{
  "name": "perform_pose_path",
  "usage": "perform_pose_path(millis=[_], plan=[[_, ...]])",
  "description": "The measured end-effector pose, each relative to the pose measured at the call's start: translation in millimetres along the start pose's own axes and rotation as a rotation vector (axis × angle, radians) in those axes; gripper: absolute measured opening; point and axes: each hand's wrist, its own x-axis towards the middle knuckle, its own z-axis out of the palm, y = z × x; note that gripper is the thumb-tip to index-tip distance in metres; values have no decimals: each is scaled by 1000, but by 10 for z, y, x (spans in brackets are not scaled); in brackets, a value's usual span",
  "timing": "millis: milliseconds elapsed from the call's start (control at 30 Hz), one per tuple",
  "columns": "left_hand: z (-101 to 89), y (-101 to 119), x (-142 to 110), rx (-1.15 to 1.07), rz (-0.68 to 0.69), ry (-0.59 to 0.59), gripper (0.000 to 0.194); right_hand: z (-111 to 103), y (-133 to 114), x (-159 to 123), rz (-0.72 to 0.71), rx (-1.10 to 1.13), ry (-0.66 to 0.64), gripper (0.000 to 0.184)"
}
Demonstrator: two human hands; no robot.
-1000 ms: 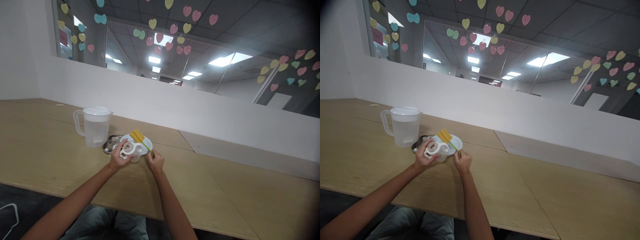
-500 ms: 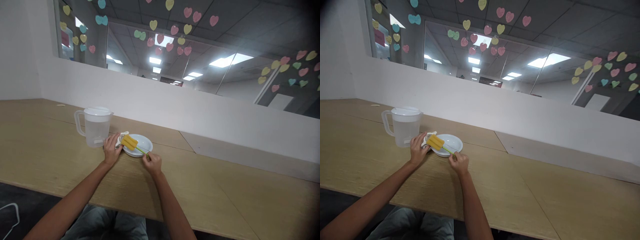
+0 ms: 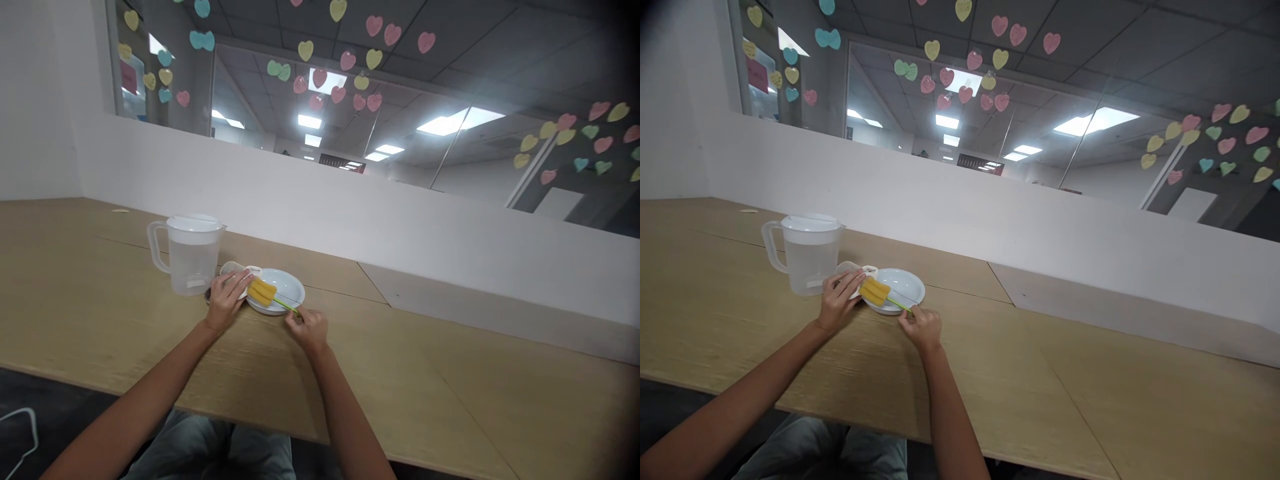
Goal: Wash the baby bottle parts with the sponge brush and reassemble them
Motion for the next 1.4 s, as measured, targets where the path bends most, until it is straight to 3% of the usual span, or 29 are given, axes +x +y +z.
perform_pose_path(millis=[700,1400], plan=[[11,44,-1,23,-9,-6,37,-49,-47,30,8,-44,2,22],[-6,71,40,91,76,57,42,-146,-122,113,-114,-146,169,27]])
